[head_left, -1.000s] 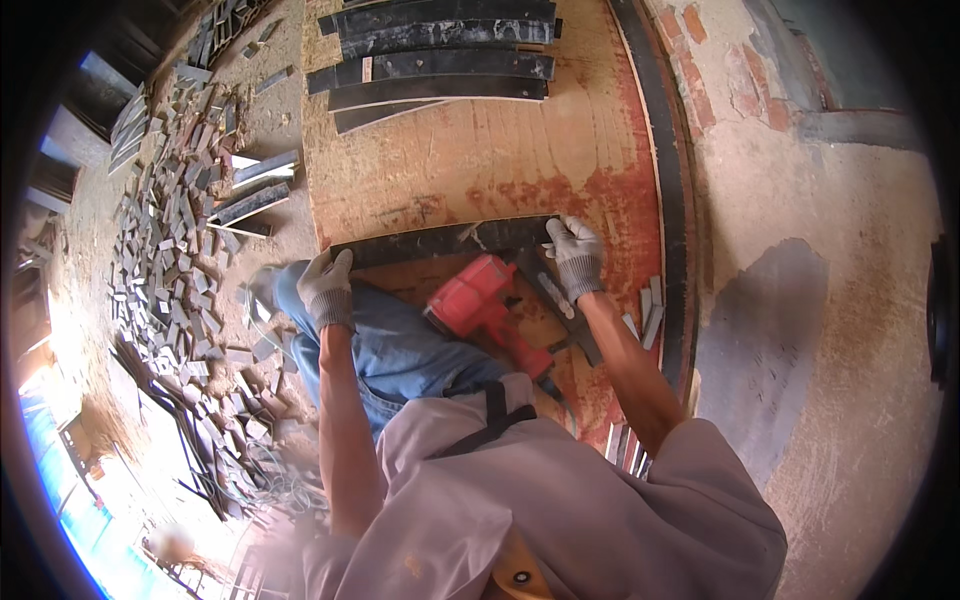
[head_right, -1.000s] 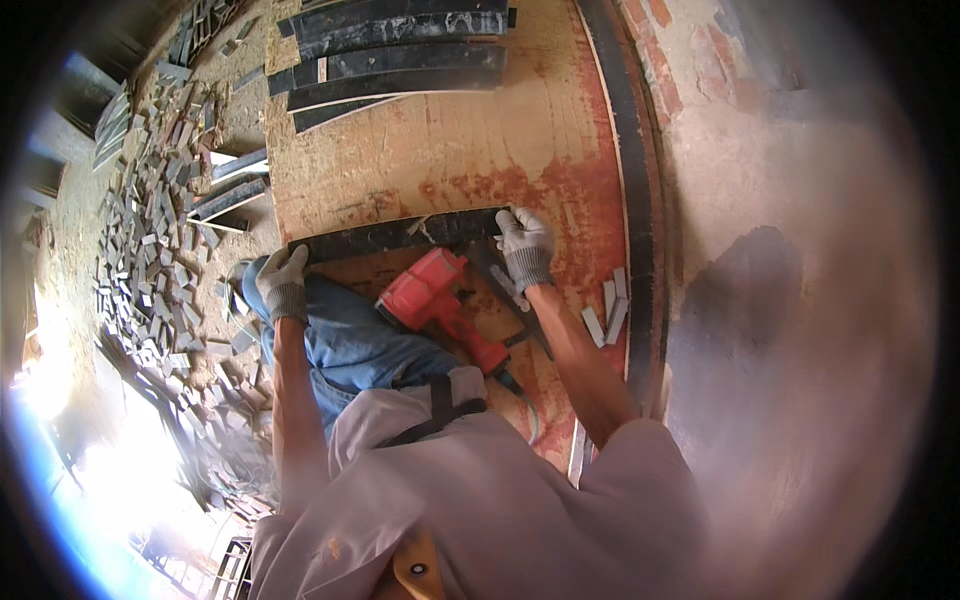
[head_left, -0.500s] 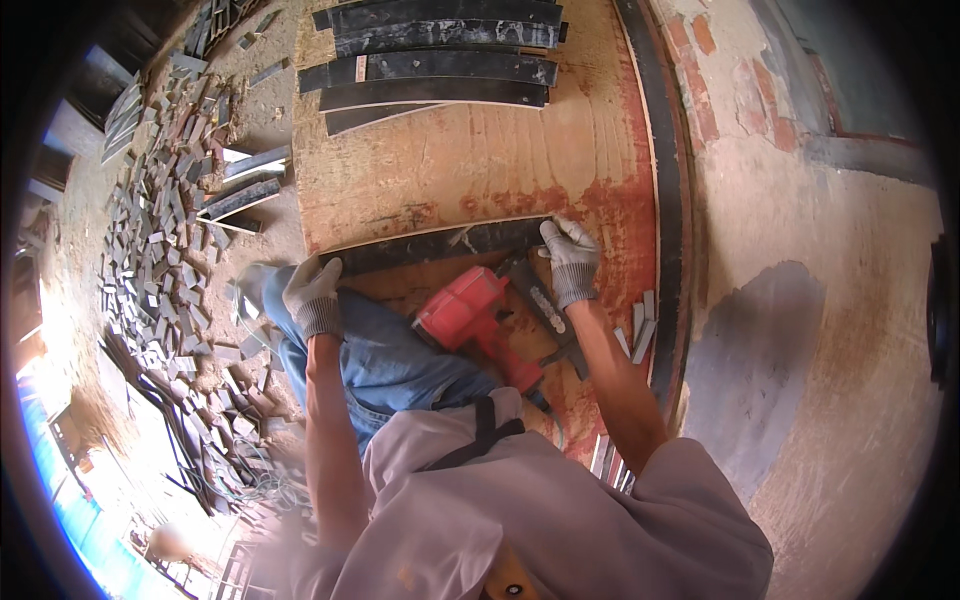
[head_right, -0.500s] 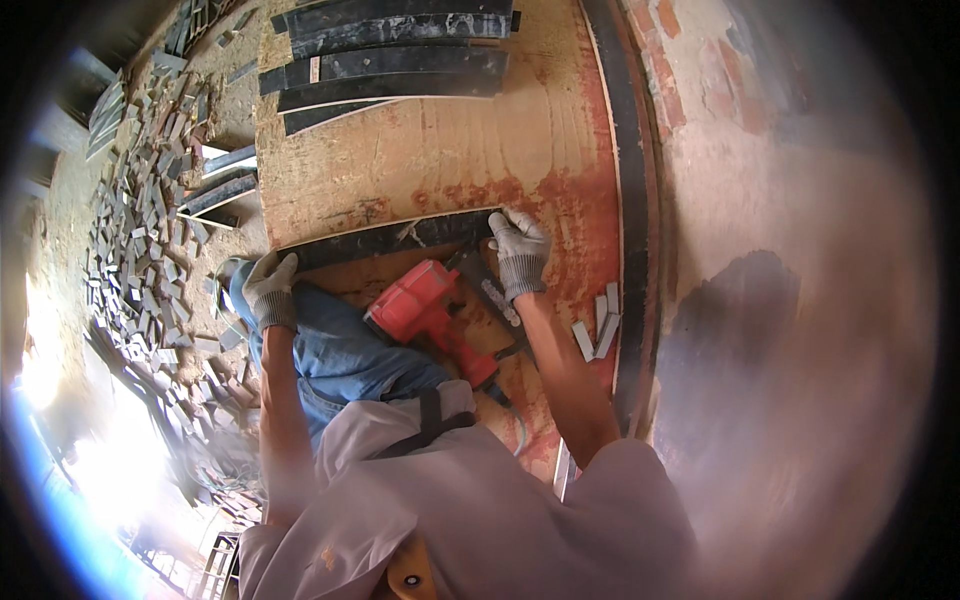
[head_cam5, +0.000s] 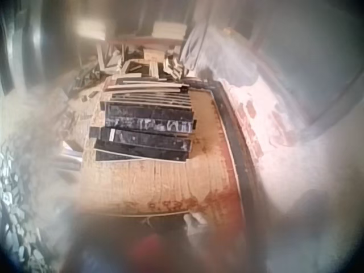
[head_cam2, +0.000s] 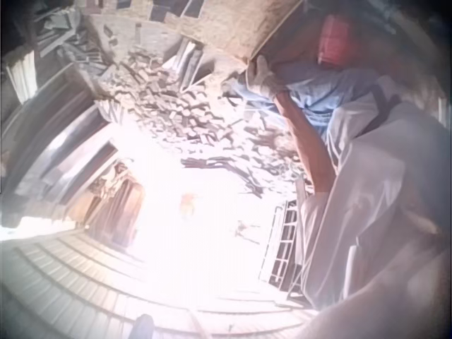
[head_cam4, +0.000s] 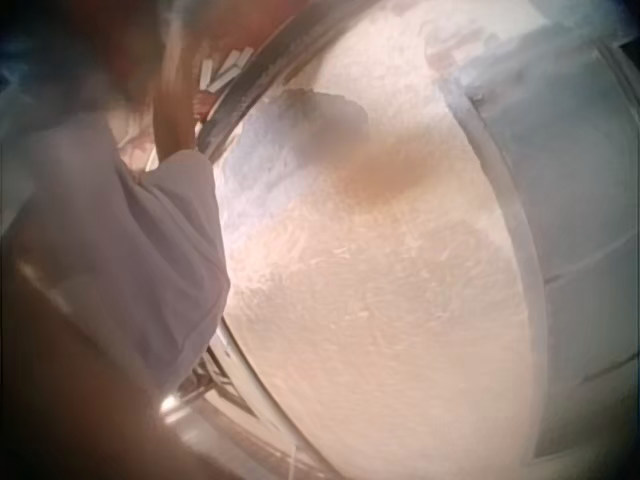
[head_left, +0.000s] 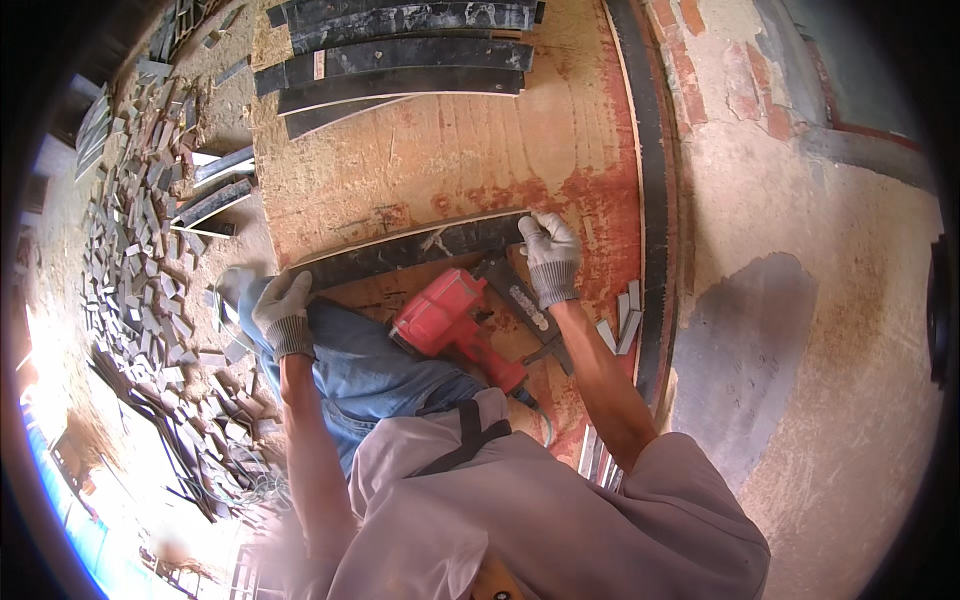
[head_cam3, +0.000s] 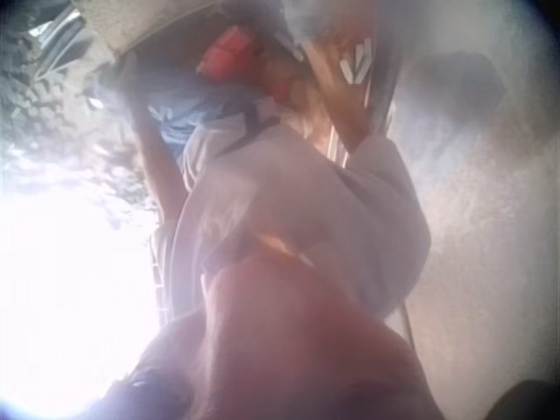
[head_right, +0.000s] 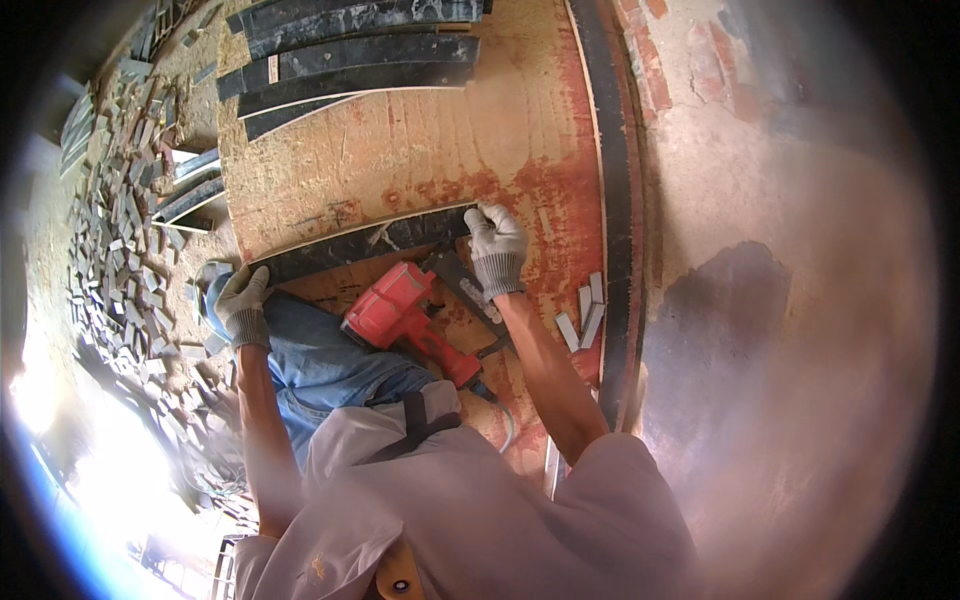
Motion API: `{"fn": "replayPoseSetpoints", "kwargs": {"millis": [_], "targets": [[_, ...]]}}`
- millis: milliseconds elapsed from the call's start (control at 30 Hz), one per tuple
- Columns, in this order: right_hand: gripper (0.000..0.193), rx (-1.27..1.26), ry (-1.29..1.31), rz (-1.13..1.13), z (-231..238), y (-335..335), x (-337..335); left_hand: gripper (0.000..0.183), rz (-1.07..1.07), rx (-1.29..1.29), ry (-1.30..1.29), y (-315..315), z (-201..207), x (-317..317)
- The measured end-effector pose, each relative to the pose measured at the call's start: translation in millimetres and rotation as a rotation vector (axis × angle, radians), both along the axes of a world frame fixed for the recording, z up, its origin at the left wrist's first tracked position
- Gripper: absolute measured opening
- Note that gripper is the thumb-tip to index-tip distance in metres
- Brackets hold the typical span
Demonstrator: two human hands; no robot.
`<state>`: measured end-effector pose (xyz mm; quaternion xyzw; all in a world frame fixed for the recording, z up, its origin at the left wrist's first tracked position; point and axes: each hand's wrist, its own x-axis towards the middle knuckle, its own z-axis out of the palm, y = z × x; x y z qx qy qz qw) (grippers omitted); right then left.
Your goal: The person sits on the floor and installs dark wooden planks onto a subfloor using a red nail gun. They repeatedly pick up planks, align them, and fasten them in place.
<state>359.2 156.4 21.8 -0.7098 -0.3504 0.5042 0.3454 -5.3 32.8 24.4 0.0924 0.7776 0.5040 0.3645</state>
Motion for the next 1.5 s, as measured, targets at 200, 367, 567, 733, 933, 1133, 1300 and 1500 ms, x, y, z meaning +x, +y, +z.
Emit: {"fn": "replayPoseSetpoints", "kwargs": {"millis": [200,367,567,733,933,1133,1300,1500], "targets": [[0.013,0.148,-0.15,0.062,-20.6,-0.2,8.3,0.041,0.006,-0.017,-0.004,3.1,-1.1,1.1],[0.01,0.191,-0.16,0.093,-24.6,1.1,5.8,0.041,-0.026,-0.013,0.051,-3.3,-6.0,-2.5],[0.015,0.305,-0.152,0.203,-21.6,4.7,11.0,0.042,-0.088,-0.078,0.164,-6.3,-13.9,-4.2],[0.022,0.229,-0.176,0.212,-12.8,7.2,5.9,0.042,-0.039,-0.101,0.1,1.1,-1.1,2.8],[0.022,0.153,-0.134,0.163,-1.1,9.6,0.5,0.042,-0.088,-0.153,0.162,3.2,4.6,0.9],[0.016,0.174,-0.247,0.187,-14.1,12.1,4.8,0.035,-0.297,-0.391,0.544,14.6,20.3,3.0],[0.014,0.142,-0.296,0.162,-17.0,14.4,1.4,0.038,-0.679,0.001,1.049,46.0,15.7,53.9],[0.015,0.188,-0.255,0.128,-6.3,14.6,-3.7,0.027,-0.915,0.102,0.826,84.5,20.7,105.8]]}}
